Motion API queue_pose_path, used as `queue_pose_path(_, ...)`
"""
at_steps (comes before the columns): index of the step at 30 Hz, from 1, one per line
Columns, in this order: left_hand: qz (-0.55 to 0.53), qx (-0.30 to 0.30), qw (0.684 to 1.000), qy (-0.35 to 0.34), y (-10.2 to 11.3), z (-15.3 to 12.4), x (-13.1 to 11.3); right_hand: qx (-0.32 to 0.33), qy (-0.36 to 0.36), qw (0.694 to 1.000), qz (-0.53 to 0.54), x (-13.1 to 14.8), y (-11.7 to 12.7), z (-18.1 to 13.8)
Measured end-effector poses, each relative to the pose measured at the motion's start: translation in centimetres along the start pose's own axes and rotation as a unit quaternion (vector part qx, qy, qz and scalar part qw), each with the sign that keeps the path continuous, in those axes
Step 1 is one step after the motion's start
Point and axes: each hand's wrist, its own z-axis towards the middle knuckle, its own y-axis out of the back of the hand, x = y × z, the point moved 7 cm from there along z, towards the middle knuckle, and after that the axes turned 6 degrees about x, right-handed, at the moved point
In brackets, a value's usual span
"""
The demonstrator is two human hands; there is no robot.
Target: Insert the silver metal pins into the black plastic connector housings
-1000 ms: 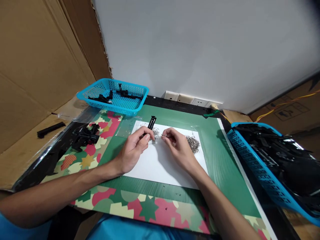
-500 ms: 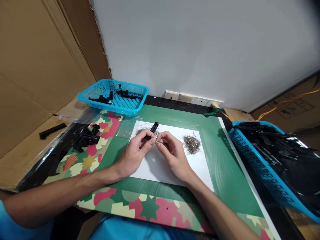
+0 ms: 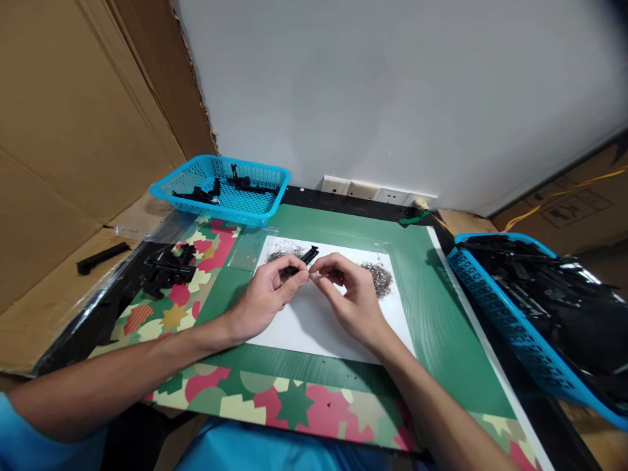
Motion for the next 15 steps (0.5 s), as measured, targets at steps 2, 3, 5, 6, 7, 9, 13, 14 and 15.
queue_pose_path(2, -0.013, -0.003, 1.000, 0.006, 0.0, 0.0, 0.3, -0.006, 0.022, 0.999, -0.041, 0.4, 0.0, -0.1)
queue_pose_path(3, -0.016, -0.005, 1.000, 0.007, 0.0, 0.0, 0.4, -0.008, 0.036, 0.997, -0.066, 0.6, 0.0, -0.2)
queue_pose_path(5, -0.017, -0.007, 1.000, 0.007, 0.0, 0.0, 0.5, -0.014, 0.064, 0.992, -0.107, 0.9, -0.1, -0.4)
queue_pose_path(6, -0.015, -0.009, 1.000, 0.006, 0.1, 0.0, 0.5, -0.017, 0.076, 0.990, -0.121, 1.1, -0.2, -0.4)
queue_pose_path(7, -0.011, -0.011, 1.000, 0.004, 0.1, 0.0, 0.5, -0.021, 0.087, 0.987, -0.131, 1.2, -0.3, -0.5)
queue_pose_path(9, 0.000, -0.017, 1.000, 0.001, 0.2, 0.0, 0.5, -0.033, 0.106, 0.983, -0.145, 1.5, -0.3, -0.6)
queue_pose_path(13, 0.020, -0.016, 1.000, 0.010, 0.3, -0.1, 0.6, -0.066, 0.136, 0.971, -0.185, 2.0, -0.3, -0.7)
queue_pose_path(14, 0.024, -0.014, 1.000, 0.010, 0.2, -0.1, 0.6, -0.072, 0.140, 0.969, -0.192, 2.0, -0.2, -0.8)
queue_pose_path(15, 0.029, -0.013, 0.999, 0.007, 0.2, -0.2, 0.5, -0.074, 0.144, 0.967, -0.196, 2.1, -0.2, -0.8)
